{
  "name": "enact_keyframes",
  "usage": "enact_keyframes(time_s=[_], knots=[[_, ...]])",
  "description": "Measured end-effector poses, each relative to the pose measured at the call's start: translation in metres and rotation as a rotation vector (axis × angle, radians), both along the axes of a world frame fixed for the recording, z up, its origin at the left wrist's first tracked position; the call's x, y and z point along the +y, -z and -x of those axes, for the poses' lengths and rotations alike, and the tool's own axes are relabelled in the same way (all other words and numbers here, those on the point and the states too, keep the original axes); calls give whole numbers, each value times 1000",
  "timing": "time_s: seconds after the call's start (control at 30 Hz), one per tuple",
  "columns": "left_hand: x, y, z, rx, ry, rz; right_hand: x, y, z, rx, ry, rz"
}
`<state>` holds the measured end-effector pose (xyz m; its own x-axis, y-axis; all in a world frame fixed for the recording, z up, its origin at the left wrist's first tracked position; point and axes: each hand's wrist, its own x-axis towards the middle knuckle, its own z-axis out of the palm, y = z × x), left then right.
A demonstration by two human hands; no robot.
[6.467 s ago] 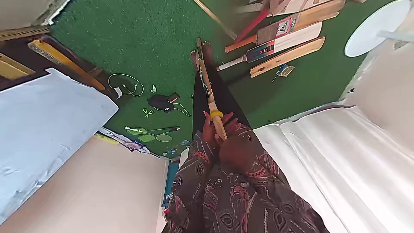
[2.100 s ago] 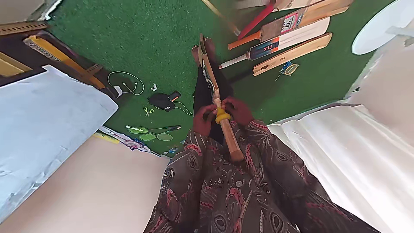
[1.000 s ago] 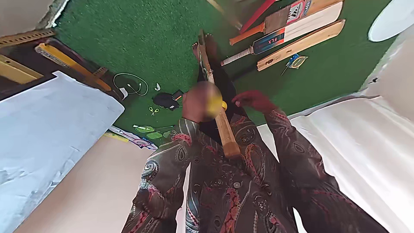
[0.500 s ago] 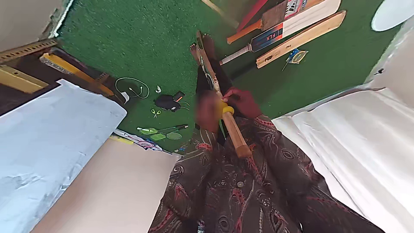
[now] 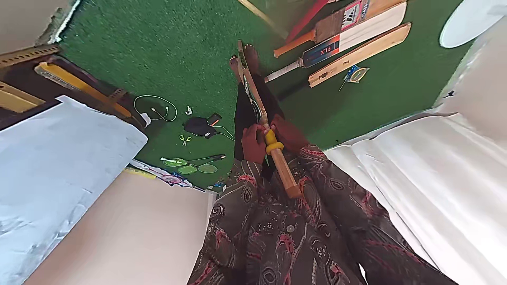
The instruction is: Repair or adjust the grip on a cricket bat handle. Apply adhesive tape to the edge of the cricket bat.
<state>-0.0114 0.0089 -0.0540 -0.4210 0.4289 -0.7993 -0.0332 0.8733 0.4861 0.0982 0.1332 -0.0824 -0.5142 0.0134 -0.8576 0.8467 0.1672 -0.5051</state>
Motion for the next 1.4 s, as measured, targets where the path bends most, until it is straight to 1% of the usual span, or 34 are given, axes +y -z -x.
enact_keyframes(time_s=[0.1, 0.2, 0.27, 0.37, 0.43, 0.5, 0.53, 0.6, 0.63, 0.67, 0.7, 0.73, 0.77, 0.8, 0.83, 0.87, 0.93, 0.97, 1.0, 1.03, 1.07, 1.17, 1.2, 1.23, 1.3, 1.33, 1.4], knots=[[-7, 9, -5, 2, -125, 37, -7, 3, 8, -75, 11, 13], [-10, 14, -12, 20, -170, 65, -11, 4, 6, -125, 3, -4], [-3, 16, -11, 27, -186, 66, -10, 10, 8, -145, 35, -18], [3, 17, -15, 28, -197, 33, -7, 18, -4, -48, 99, -34], [2, 16, -13, 5, -169, -24, 0, 17, -13, 13, 120, 2], [4, 12, -11, -24, -122, -97, 11, 4, -21, -15, 181, 24], [7, 9, -9, -36, -115, -114, 18, -9, -21, -57, 249, 24], [13, 7, -1, -87, -112, -118, 25, -39, -15, -134, 471, 33], [17, 9, 2, -120, -128, -119, 30, -60, -12, -181, 546, 96], [21, 11, 4, -152, -146, -119, 36, -81, -7, -226, 552, 171], [25, 15, 4, -176, -156, -116, 40, -98, -4, -278, 500, 227], [30, 18, 1, -198, -168, -121, 43, -109, -1, -338, 408, 237], [32, 20, -1, -222, -190, -133, 44, -116, 1, -391, 321, 193], [32, 23, -3, -246, -237, -149, 43, -122, 5, -434, 284, 129], [29, 26, -5, -263, -313, -169, 43, -126, 10, -459, 275, 88], [25, 27, -6, -295, -398, -173, 43, -126, 12, -469, 269, 95], [14, 24, -9, -356, -495, -127, 47, -112, 2, -456, 293, 187], [9, 21, -14, -367, -520, -103, 50, -108, -2, -448, 350, 226], [5, 17, -22, -371, -548, -101, 55, -111, 0, -454, 435, 256], [3, 12, -30, -377, -594, -132, 61, -116, 5, -465, 532, 295], [3, 7, -38, -381, -656, -182, 65, -118, 8, -455, 658, 379], [9, -11, -54, -326, -751, -309, 60, -111, -4, -363, 1151, 813], [15, -17, -54, -281, -733, -307, 54, -111, -3, -364, 1226, 831], [19, -21, -50, -218, -683, -285, 47, -110, -4, -358, 1274, 873], [19, -22, -37, -85, -556, -244, 26, -108, -3, -325, 1278, 972], [16, -21, -28, -62, -506, -237, 16, -105, -1, -306, 1249, 994], [13, -20, -15, -49, -464, -238, 4, -94, -1, -264, 1224, 1099]])
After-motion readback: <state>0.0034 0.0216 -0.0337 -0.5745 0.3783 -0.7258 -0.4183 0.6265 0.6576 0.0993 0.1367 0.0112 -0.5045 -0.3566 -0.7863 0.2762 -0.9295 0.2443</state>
